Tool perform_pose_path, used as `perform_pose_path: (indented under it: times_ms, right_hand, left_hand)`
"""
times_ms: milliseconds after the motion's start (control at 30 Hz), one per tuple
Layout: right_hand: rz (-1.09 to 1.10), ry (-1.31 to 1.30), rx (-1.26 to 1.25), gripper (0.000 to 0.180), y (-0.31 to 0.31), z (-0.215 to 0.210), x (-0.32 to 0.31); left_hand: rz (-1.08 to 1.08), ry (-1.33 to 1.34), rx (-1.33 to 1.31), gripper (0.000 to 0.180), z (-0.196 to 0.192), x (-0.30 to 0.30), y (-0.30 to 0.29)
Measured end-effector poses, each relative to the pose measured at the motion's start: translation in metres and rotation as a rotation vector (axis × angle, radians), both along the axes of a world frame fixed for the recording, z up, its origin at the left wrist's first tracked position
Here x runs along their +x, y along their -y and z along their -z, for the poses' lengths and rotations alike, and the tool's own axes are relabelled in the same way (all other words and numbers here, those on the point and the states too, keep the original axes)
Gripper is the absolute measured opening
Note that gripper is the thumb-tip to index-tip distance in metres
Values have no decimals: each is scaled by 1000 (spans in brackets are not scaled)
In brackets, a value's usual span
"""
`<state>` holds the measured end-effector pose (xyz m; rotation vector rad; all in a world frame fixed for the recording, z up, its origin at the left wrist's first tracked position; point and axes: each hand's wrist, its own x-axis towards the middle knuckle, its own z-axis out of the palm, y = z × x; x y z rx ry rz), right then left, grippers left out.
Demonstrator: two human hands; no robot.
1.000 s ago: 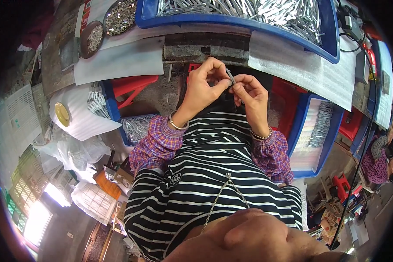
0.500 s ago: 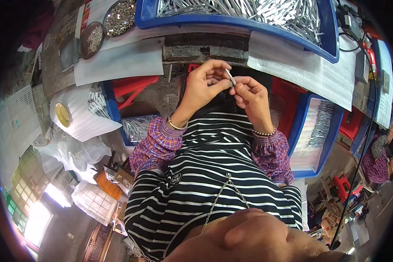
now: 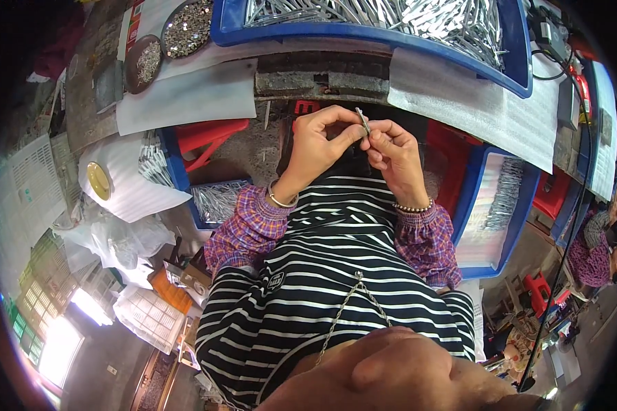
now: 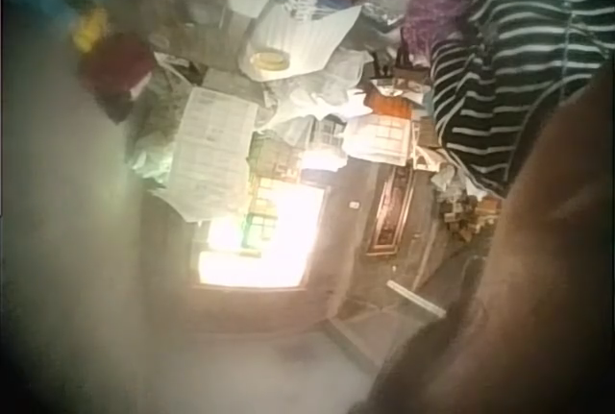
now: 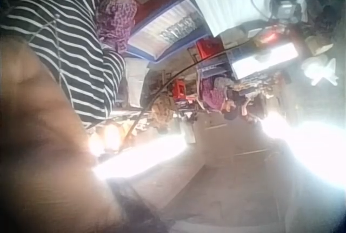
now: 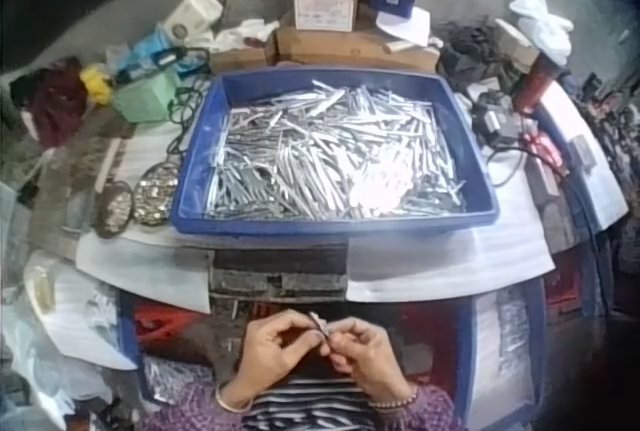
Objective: Assembling small metal hardware components by manually inserting pins into silver parts.
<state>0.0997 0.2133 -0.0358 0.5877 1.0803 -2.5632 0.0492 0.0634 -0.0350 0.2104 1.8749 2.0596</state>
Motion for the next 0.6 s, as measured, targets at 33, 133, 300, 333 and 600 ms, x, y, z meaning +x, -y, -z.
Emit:
perform_pose_path:
  times_ms: [33, 133, 300, 333, 600]
  right_hand:
    - [0, 0, -1, 16, 0, -1, 0]
    - [24, -18, 239, 15, 2, -7, 1]
    - [65, -261, 639, 13, 2, -12, 0]
    - [66, -261, 640, 13, 2, -12, 1]
    - [57, -210, 592, 14, 1, -13, 2]
  left_hand:
    - [-26, -12, -12, 6, -1, 1, -1]
    - [-28, -56, -47, 7, -1, 2, -2]
    - [1, 115, 38, 7, 0, 6, -4]
    - [18, 149, 55, 7, 0, 6, -4]
    - [78, 240, 51, 8, -6, 6, 0]
